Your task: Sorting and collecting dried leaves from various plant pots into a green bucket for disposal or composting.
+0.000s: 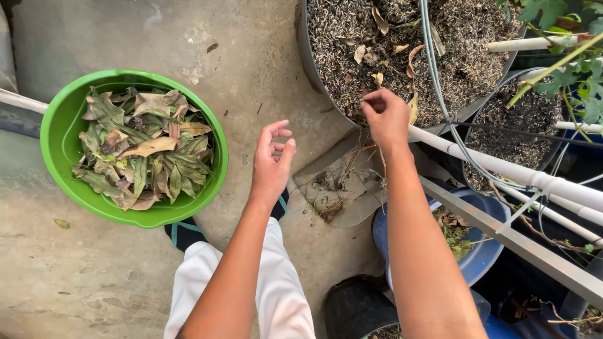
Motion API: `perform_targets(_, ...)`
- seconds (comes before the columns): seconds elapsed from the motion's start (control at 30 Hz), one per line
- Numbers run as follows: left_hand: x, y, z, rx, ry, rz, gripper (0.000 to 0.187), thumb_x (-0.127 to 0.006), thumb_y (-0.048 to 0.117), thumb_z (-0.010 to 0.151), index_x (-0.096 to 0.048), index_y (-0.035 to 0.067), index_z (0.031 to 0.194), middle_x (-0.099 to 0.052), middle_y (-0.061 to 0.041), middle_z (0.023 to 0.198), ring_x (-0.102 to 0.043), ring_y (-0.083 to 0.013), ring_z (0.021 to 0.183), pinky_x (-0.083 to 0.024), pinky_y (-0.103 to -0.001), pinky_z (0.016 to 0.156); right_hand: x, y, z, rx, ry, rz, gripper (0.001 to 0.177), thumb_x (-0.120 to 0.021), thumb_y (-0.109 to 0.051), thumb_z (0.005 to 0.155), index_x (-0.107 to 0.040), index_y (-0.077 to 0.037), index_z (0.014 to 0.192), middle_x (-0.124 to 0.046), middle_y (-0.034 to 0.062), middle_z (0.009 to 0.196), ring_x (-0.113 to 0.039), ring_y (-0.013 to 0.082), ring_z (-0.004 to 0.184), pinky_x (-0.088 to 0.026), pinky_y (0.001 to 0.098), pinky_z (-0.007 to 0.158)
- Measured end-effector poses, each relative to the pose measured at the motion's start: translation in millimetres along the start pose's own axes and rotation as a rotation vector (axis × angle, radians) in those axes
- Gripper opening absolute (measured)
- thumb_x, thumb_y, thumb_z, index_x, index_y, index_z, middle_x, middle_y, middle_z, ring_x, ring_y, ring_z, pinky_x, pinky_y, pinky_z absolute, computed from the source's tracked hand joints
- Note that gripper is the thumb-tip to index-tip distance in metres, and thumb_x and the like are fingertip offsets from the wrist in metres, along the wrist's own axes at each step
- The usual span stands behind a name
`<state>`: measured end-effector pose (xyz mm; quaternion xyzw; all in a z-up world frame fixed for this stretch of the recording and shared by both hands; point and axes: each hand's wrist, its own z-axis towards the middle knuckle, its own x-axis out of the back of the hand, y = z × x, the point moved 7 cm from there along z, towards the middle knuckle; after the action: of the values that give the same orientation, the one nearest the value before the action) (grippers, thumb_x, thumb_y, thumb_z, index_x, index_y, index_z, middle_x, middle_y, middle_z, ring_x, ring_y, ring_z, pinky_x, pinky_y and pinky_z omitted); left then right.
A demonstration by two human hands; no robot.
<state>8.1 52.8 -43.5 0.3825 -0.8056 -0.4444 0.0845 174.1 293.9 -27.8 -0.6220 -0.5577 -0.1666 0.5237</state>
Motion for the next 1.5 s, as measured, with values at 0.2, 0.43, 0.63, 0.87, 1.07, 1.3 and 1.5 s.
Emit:
perform_targets(0.2,-2,2,-4,0.024,-0.014,-0.016,0.041,-0.064,0.012,0.097,-0.056,0.011,0.137,-0.062,-0.005,0.121,-0.065,-0.0109,0.089,-0.054,-0.028,0.079,7,22,-29,-0.200,0.022,0.687,0.012,-0.073,-0.001,0.096,-0.066,0.000,0.105,-0.075,0.0039,0.096,-0.070,0.0086,0.083,-0.058,0.0221,0.073)
perform_targets(0.43,-18,4,-11,0.025,-0.066,-0.036,0.041,-0.064,0.013,0.096,-0.056,0.011,0.136,-0.062,-0.005,0.121,-0.065,-0.0115,0.089,-0.054,-0.028,0.080,22,20,-70,-0.277,0.098,0.992,0.012,-0.070,0.001,0.096,-0.065,0.000,0.107,-0.073,0.0071,0.101,-0.071,0.0112,0.088,-0.062,0.0264,0.083)
perform_targets(0.63,-63,16,-5,-0.025,-0.211,0.008,0.039,-0.068,0.017,0.097,-0.060,0.009,0.135,-0.066,-0.008,0.122,-0.065,-0.0127,0.100,-0.056,-0.029,0.086,40,-10,-104,-0.263,0.103,1.175,0.012,-0.069,0.003,0.099,-0.063,0.001,0.109,-0.070,0.0078,0.105,-0.070,0.0131,0.093,-0.061,0.0292,0.088)
perform_targets(0.87,-106,36,-25,0.047,-0.532,-0.161,0.037,-0.074,0.013,0.094,-0.064,0.002,0.129,-0.073,-0.010,0.113,-0.070,-0.0123,0.095,-0.059,-0.029,0.083,44,-35,-152,-0.248,0.021,1.184,0.011,-0.066,0.003,0.097,-0.063,0.001,0.108,-0.074,0.0121,0.109,-0.072,0.0150,0.096,-0.060,0.0285,0.089)
perform_targets(1.07,-107,13,-45,0.127,-0.565,-0.181,0.026,-0.073,0.007,0.093,-0.066,-0.001,0.116,-0.074,-0.007,0.098,-0.070,-0.0101,0.083,-0.059,-0.026,0.075,38,4,-196,-0.298,0.091,1.202,0.010,-0.069,0.003,0.099,-0.065,0.001,0.109,-0.072,0.0115,0.106,-0.070,0.0156,0.092,-0.058,0.0285,0.086)
perform_targets(1.3,-119,-77,-83,0.090,-0.428,0.010,0.015,-0.072,0.010,0.096,-0.070,-0.001,0.106,-0.076,-0.007,0.093,-0.072,-0.0116,0.083,-0.059,-0.027,0.076,24,91,-288,-0.552,0.442,1.220,0.013,-0.069,0.000,0.095,-0.064,-0.002,0.107,-0.073,0.0101,0.108,-0.070,0.0151,0.097,-0.059,0.0274,0.088)
perform_targets(1.5,-167,-155,-139,-0.279,-0.510,0.433,0.081,-0.083,0.005,0.081,-0.046,0.002,0.153,-0.044,-0.035,0.146,-0.051,-0.0456,0.129,-0.046,-0.049,0.099,-8,156,-390,-0.709,0.673,1.309,0.017,-0.071,0.000,0.093,-0.064,-0.004,0.107,-0.073,0.0094,0.108,-0.071,0.0164,0.096,-0.060,0.0298,0.086)
